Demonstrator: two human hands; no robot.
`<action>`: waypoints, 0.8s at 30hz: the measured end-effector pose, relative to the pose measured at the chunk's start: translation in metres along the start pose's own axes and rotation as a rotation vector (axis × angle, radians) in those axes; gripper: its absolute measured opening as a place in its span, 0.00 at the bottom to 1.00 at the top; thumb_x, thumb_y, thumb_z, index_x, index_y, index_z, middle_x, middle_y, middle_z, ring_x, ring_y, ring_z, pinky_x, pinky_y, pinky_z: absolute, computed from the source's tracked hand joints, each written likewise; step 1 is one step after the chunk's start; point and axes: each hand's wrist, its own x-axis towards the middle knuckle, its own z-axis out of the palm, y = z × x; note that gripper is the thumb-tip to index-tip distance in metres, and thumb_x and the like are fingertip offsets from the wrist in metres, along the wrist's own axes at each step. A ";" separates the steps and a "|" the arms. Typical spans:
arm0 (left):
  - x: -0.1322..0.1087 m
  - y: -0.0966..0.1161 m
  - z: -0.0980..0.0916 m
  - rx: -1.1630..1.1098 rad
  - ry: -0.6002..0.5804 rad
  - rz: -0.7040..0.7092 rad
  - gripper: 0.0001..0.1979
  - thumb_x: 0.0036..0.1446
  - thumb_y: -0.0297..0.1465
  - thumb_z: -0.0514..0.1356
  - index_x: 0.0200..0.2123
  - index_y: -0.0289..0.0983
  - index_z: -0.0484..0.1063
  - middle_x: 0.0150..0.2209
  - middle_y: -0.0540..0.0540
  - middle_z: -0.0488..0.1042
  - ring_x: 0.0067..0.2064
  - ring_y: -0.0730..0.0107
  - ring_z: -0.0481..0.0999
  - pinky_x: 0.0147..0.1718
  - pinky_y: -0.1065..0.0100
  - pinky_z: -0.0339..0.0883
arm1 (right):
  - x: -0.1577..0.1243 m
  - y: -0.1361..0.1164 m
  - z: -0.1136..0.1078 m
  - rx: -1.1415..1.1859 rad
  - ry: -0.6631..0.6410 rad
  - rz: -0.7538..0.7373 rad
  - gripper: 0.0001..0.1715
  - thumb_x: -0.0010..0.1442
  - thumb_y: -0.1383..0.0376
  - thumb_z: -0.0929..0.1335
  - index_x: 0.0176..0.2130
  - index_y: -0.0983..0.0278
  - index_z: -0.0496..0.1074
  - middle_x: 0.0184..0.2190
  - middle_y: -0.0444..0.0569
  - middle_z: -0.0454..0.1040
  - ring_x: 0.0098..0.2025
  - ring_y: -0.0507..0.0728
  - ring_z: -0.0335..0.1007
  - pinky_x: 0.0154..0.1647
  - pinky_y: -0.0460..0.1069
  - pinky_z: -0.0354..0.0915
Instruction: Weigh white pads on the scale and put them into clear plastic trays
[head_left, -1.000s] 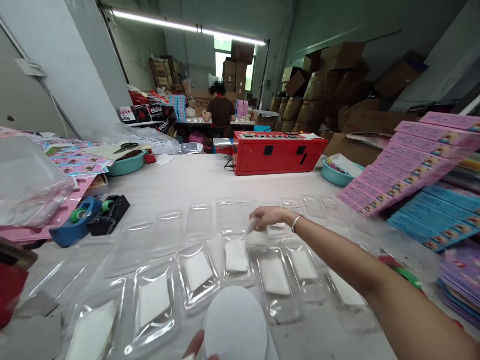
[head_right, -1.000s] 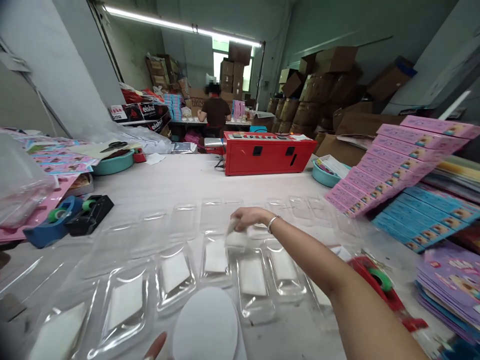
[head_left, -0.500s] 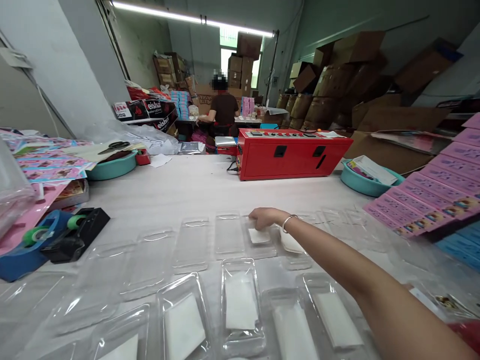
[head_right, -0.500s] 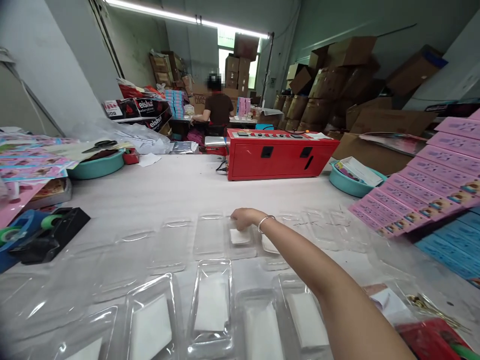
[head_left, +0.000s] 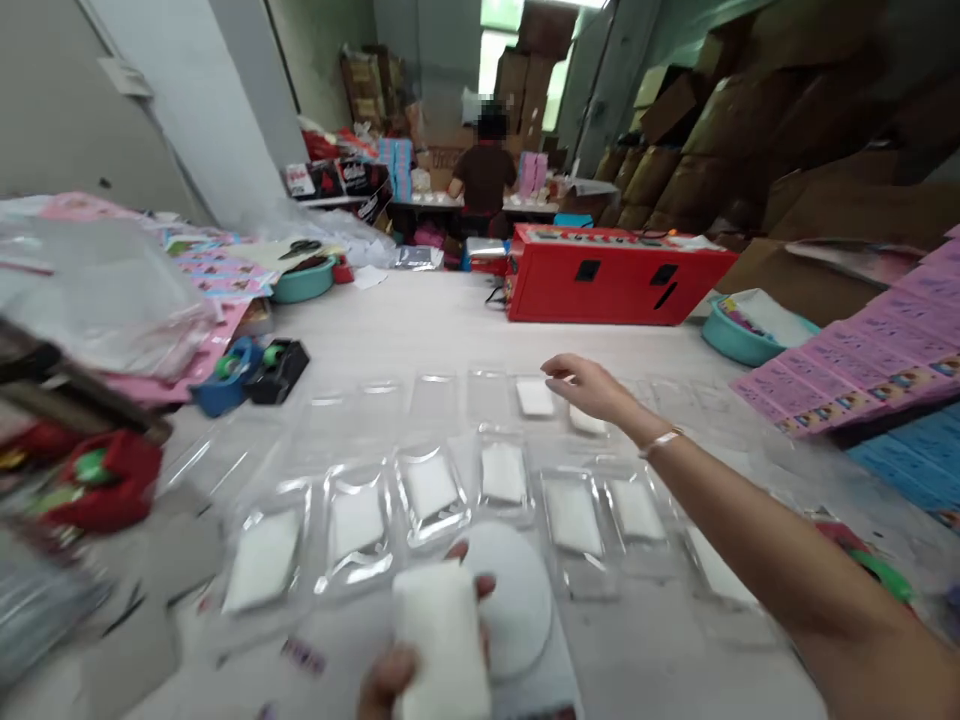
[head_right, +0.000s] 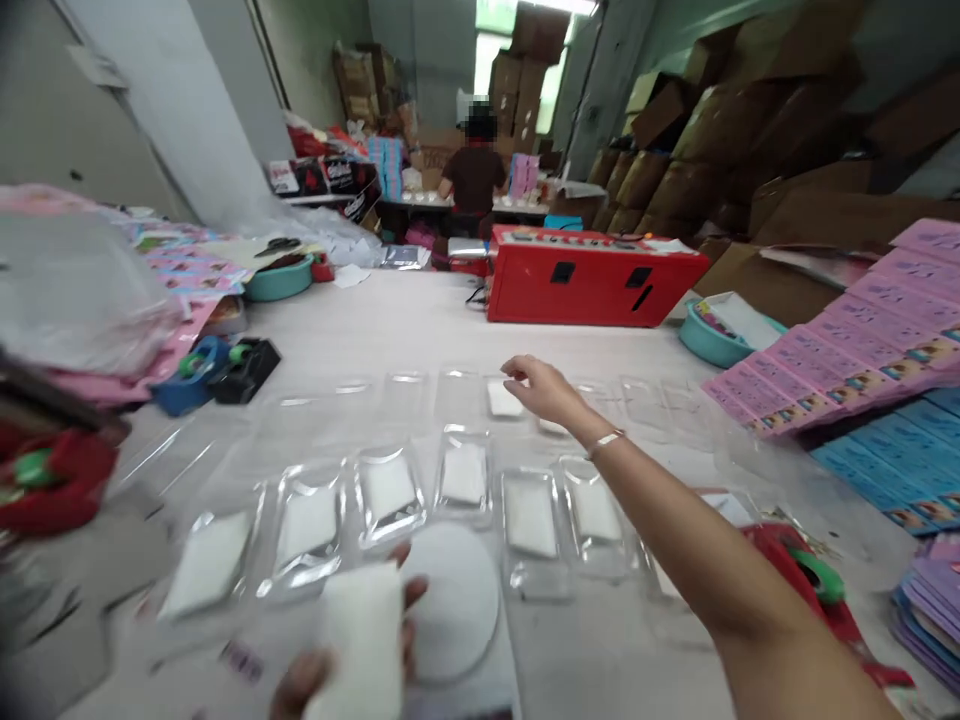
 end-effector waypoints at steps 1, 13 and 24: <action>0.001 -0.007 0.002 -0.033 0.014 0.039 0.49 0.41 0.39 0.71 0.65 0.48 0.53 0.57 0.40 0.72 0.44 0.59 0.77 0.40 0.63 0.72 | -0.031 -0.016 -0.001 0.054 0.000 -0.042 0.15 0.67 0.65 0.60 0.50 0.64 0.69 0.47 0.53 0.74 0.48 0.57 0.71 0.49 0.52 0.67; -0.032 -0.065 0.028 -0.142 0.029 0.089 0.39 0.46 0.33 0.68 0.62 0.34 0.62 0.48 0.40 0.78 0.53 0.52 0.73 0.57 0.59 0.60 | -0.283 -0.147 0.057 0.037 0.132 -0.571 0.12 0.64 0.64 0.66 0.48 0.64 0.70 0.40 0.56 0.75 0.41 0.61 0.69 0.40 0.57 0.68; -0.056 -0.078 0.034 -0.116 -0.017 0.100 0.39 0.47 0.36 0.71 0.62 0.36 0.63 0.43 0.44 0.79 0.42 0.65 0.75 0.44 0.68 0.67 | -0.298 -0.146 0.049 0.501 0.044 -0.463 0.08 0.64 0.68 0.67 0.41 0.59 0.76 0.36 0.48 0.74 0.38 0.53 0.70 0.38 0.49 0.68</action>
